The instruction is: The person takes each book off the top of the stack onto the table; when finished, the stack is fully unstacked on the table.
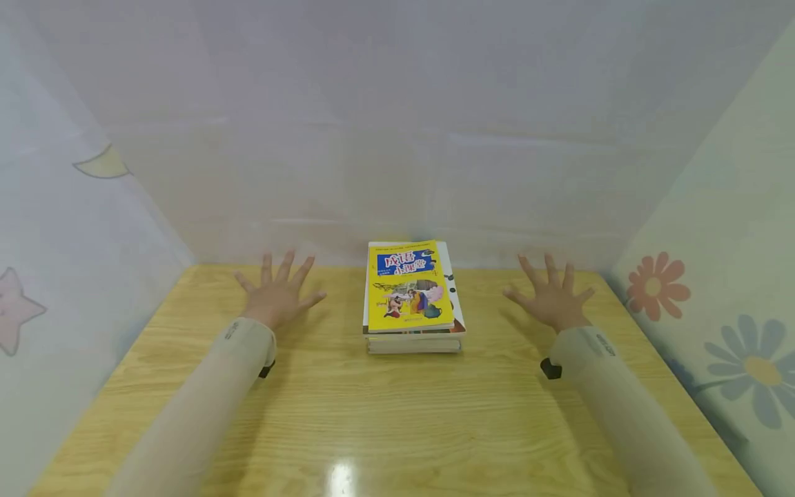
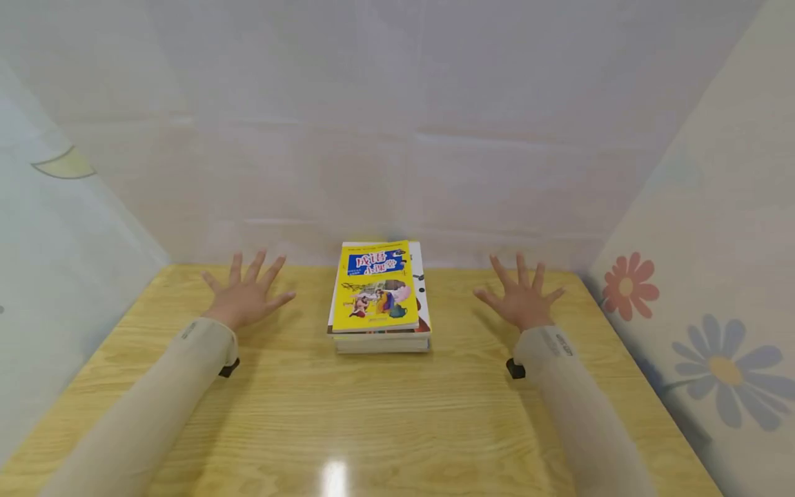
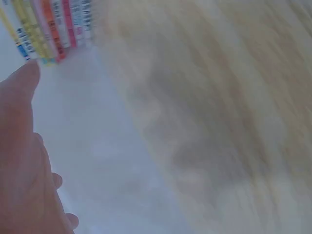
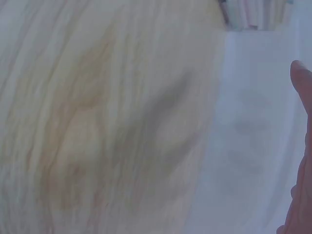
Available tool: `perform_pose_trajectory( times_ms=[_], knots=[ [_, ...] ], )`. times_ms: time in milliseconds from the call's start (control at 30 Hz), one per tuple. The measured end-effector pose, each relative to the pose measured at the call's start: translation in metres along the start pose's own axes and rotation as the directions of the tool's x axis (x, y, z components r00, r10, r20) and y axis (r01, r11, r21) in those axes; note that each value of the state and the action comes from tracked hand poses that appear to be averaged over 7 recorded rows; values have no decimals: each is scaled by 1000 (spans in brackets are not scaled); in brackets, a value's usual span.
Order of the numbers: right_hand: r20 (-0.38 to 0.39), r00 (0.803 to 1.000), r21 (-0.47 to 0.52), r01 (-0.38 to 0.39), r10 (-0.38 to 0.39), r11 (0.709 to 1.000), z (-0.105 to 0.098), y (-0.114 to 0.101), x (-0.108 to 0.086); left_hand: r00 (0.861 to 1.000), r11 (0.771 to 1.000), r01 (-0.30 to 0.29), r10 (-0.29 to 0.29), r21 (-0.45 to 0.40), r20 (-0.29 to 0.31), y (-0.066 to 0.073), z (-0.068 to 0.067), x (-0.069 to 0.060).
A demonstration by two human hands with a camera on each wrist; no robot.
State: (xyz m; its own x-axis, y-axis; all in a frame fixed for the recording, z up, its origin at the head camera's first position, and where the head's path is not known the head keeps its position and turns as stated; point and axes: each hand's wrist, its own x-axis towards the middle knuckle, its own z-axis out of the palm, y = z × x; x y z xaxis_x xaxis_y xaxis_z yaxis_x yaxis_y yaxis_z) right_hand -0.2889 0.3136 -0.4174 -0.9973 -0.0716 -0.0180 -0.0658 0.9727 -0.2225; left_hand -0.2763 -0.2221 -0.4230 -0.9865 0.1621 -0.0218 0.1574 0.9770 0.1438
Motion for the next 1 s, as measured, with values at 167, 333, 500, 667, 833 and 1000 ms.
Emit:
perform_pose_trajectory(
  times_ms=[167, 333, 500, 667, 833, 1000],
  knots=[
    [-73, 996, 75, 60, -54, 995, -5, -17, -7, 996, 996, -20, 13, -85, -87, 18, -13, 1],
    [-304, 941, 289, 239, -148, 927, -2, -48, -20, 965, 948, -98, 16, -303, -262, 49, -18, -1],
    [-343, 934, 622, 305, -99, 721, 17, -87, -33, 972, 793, -109, -42, -599, -233, 80, -8, -10],
    [-169, 985, 834, 159, -30, 528, 36, -115, -29, 994, 572, 45, -107, -819, -20, 98, 6, -15],
    [-145, 988, 910, 156, -59, 384, 51, -123, -20, 986, 422, 131, -146, -897, 75, 106, 22, -16],
    [-75, 995, 921, 92, -61, 379, 58, -119, -21, 987, 408, 122, -147, -905, 66, 113, 26, -16]
  ],
)
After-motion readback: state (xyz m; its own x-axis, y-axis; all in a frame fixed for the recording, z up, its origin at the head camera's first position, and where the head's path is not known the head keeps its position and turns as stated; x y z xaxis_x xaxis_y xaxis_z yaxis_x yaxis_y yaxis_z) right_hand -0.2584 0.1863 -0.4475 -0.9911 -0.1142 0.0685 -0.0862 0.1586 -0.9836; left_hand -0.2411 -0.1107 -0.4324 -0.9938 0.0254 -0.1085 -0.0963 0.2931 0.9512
